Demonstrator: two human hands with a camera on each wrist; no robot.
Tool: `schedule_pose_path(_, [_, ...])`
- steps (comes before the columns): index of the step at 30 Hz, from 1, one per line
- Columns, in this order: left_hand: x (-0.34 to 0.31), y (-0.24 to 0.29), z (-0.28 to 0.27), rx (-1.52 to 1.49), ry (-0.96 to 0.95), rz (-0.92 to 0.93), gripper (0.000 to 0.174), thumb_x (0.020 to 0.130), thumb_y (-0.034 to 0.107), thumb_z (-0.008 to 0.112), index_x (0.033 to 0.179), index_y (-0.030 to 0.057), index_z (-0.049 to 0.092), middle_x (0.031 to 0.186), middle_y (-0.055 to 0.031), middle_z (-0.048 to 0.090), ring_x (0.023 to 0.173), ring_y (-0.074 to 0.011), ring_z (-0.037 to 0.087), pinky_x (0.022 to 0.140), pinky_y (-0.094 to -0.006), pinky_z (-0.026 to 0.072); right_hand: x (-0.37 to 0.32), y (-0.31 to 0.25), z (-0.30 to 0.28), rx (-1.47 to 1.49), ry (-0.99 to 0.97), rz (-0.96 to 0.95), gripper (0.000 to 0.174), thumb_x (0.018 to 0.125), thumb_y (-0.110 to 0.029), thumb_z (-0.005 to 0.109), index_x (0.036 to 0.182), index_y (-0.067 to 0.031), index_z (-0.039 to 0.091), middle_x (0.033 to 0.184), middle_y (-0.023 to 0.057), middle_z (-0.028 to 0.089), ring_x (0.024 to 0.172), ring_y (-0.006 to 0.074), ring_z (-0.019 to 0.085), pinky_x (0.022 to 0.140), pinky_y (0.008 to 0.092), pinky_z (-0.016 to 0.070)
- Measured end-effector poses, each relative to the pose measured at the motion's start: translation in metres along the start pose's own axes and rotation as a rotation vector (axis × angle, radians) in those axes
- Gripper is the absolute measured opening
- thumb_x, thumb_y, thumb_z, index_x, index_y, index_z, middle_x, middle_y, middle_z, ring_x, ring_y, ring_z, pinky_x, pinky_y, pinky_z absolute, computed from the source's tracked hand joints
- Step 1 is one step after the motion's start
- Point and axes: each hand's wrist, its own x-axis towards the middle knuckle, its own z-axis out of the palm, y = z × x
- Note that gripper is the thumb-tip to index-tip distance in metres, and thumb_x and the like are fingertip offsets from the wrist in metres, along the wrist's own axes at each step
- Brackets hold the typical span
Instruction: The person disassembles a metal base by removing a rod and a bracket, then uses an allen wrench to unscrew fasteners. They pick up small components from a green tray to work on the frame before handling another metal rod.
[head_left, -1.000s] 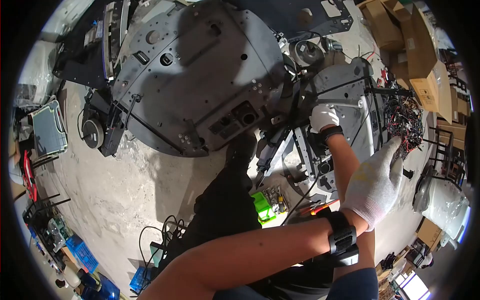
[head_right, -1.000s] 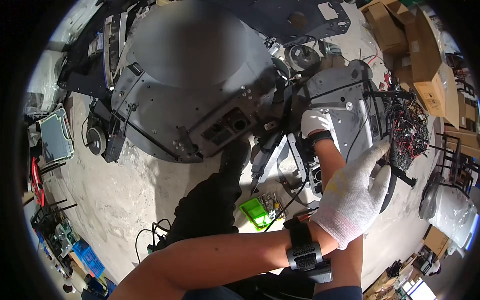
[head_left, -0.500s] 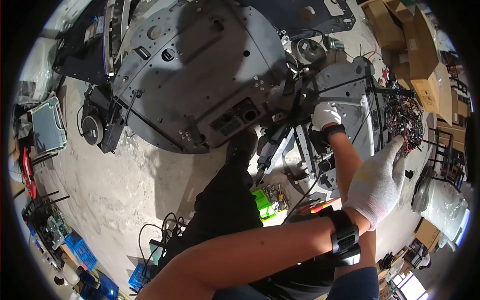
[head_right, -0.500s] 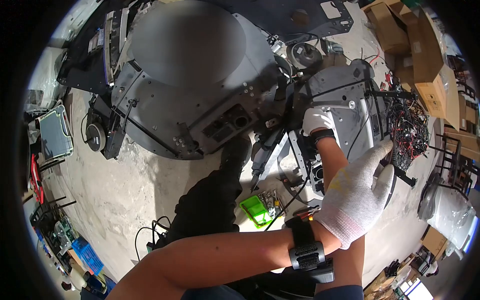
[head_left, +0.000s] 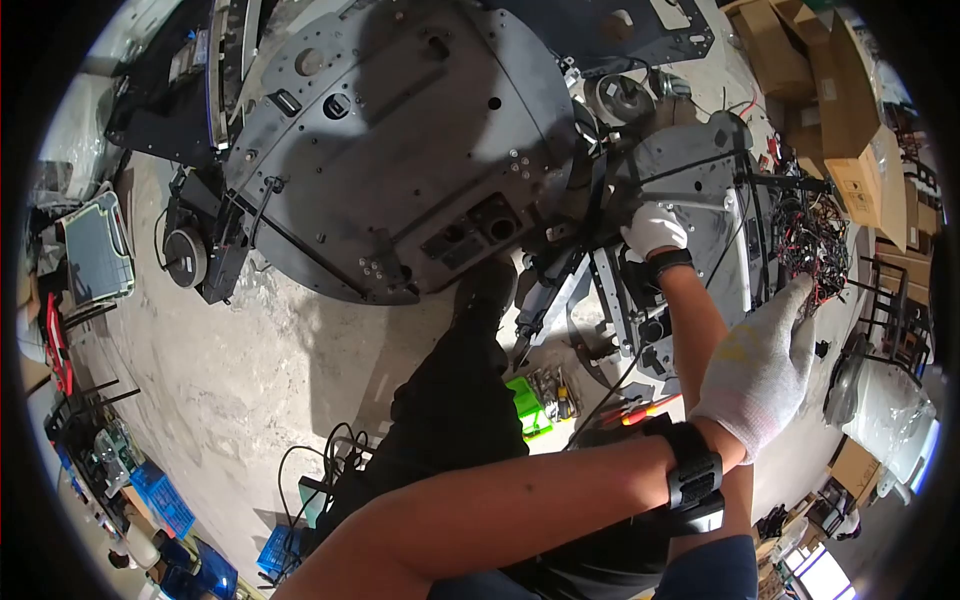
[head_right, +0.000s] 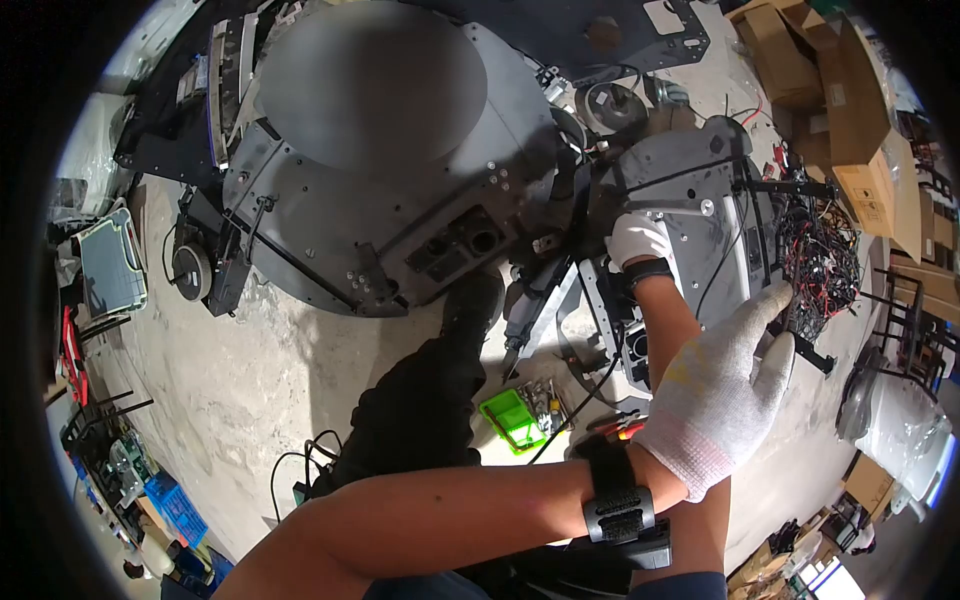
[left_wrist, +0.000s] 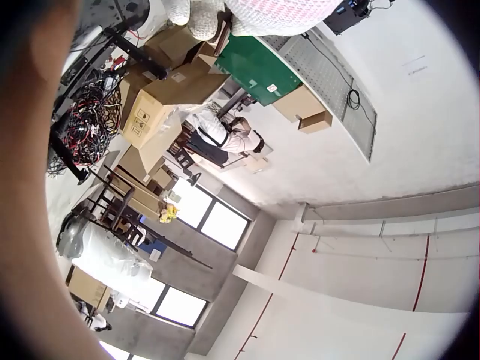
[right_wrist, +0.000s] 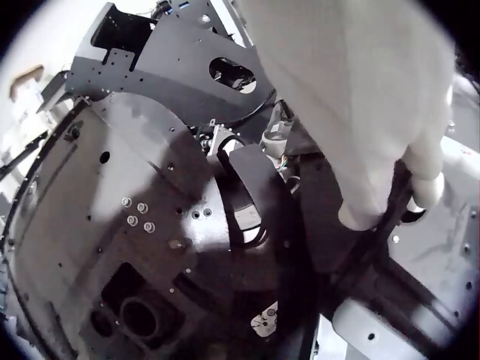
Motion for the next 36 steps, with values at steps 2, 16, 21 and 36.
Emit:
schedule_pose_path(2, [0.000,-0.001,0.002,-0.049,-0.006,-0.010,0.033,0.085,0.012,0.051,0.116,0.0004,0.049,0.107,-0.0196,0.057,0.097,-0.0326,0.056,0.085,-0.0359,0.0439,-0.015,-0.003,-0.015,-0.004,0.068,-0.026,0.032,0.077,-0.031,0.060,0.093,-0.0031,0.065,0.101,0.0175,0.061,0.095,0.0327,0.058,0.083,0.0399,0.0454])
schedule_pose_path(16, [-0.001,0.002,0.005,0.028,0.042,0.028,0.033,0.085,0.013,0.050,0.116,0.0012,0.049,0.104,-0.0191,0.059,0.094,-0.0325,0.057,0.083,-0.0368,0.0448,-0.011,-0.001,-0.013,-0.018,0.054,-0.031,0.032,0.078,-0.031,0.059,0.094,-0.0038,0.064,0.099,0.0176,0.061,0.096,0.0327,0.058,0.083,0.0410,0.0456])
schedule_pose_path(21, [0.000,-0.002,0.003,-0.031,0.014,0.005,0.034,0.085,0.013,0.050,0.116,0.0010,0.048,0.104,-0.0192,0.059,0.094,-0.0327,0.057,0.083,-0.0371,0.0448,0.004,-0.002,0.000,-0.087,0.033,-0.063,0.032,0.077,-0.032,0.060,0.093,-0.0038,0.064,0.099,0.0184,0.061,0.095,0.0331,0.058,0.082,0.0416,0.0463])
schedule_pose_path(36, [-0.001,-0.002,0.005,-0.038,0.034,0.020,0.033,0.084,0.011,0.050,0.116,0.0014,0.049,0.104,-0.0199,0.058,0.094,-0.0330,0.057,0.082,-0.0374,0.0450,-0.002,-0.003,-0.009,-0.052,0.004,-0.043,0.034,0.078,-0.034,0.059,0.094,-0.0038,0.064,0.098,0.0178,0.062,0.095,0.0341,0.058,0.082,0.0411,0.0463])
